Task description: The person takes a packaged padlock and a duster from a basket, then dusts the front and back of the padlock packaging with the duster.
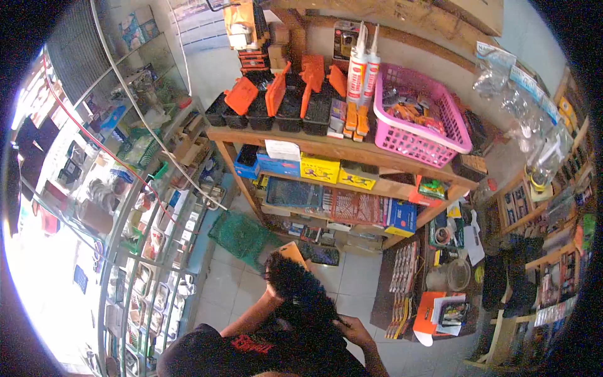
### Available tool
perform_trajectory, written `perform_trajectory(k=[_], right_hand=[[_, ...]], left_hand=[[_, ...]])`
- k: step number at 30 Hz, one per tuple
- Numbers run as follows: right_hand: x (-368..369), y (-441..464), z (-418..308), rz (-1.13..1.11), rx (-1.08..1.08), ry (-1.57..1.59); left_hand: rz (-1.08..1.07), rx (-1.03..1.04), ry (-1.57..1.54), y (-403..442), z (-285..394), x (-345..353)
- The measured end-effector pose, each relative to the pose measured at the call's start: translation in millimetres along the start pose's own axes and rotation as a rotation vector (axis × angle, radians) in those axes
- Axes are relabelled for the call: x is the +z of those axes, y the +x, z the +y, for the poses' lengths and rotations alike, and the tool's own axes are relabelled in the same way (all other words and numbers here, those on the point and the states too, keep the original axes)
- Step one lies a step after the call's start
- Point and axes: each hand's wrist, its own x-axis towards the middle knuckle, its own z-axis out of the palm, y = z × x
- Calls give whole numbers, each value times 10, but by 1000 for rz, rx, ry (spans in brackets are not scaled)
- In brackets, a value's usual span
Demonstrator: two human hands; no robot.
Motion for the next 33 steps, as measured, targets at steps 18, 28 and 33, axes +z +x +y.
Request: perform_trajectory(k=[18, 28, 33], right_hand=[[-35, 1141, -1062, -102, 25, 279], [114, 1787, -1051, -78, 3, 129], [227, 1694, -1531, -28, 50, 140]], left_hand=[[-251, -14, -9, 766, 976, 296], [-722, -37, -339, 837, 1527, 436], [5, 97, 2, 792, 1601, 923]])
